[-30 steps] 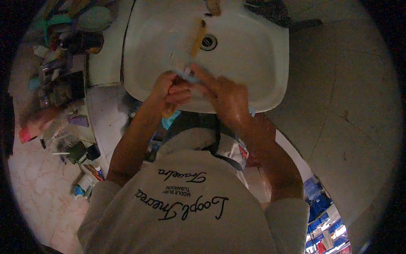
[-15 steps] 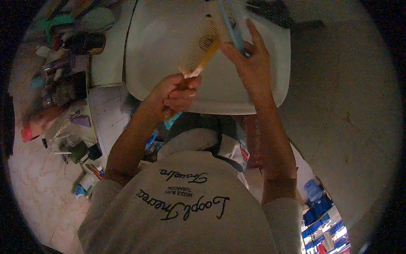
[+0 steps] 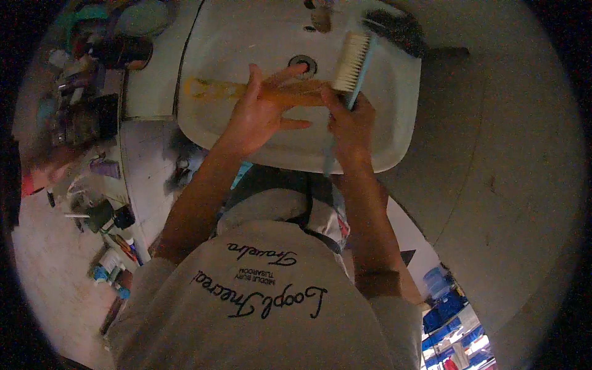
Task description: The person washes a yellow comb and a blue brush under running water in a sink, then scrubs them with a small brush. They then pick up a pair of scissors, wipe them with a tissue, and spray them with a red aerosol can.
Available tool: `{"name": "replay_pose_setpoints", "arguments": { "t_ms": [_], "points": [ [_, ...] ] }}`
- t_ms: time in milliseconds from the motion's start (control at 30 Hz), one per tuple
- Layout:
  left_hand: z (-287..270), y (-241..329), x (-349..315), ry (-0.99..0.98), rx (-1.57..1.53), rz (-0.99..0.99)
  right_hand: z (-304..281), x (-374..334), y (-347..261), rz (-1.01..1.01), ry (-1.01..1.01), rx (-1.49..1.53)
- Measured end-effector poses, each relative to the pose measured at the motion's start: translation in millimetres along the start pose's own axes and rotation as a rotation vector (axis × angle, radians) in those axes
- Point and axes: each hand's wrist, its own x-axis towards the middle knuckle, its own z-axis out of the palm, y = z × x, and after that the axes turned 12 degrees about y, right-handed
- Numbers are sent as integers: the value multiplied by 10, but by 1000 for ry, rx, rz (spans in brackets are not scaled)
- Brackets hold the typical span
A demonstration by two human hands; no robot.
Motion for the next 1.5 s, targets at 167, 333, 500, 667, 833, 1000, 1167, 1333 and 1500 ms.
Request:
{"name": "replay_pose_setpoints", "arguments": {
  "t_ms": [167, 333, 500, 667, 833, 1000, 1167, 1333, 1500],
  "points": [
    [-75, -110, 69, 229, 93, 116, -42, -58, -110, -761, 189, -536],
    [-4, -245, 163, 226, 9, 241, 307, -148, -91, -632, -27, -562],
    [-101, -101, 188, 96, -150, 258, 386, -432, 16, -523, -135, -497],
    [-5, -230, 228, 127, -200, 275, 522, -119, 14, -522, -99, -357],
    [-82, -50, 283, 216, -199, 327, 569, -411, 67, -543, -98, -406],
    [20, -226, 299, 221, -226, 292, 615, -202, 21, -531, -85, -345],
    [65, -98, 180, 298, -105, 179, 587, -325, 75, -491, -73, -397],
    [10, 55, 202, 284, -258, 200, 551, -487, -39, -485, -131, -502],
    [84, 23, 136, 277, -271, 281, 505, -158, -118, -304, -131, -402]
  ]
}}
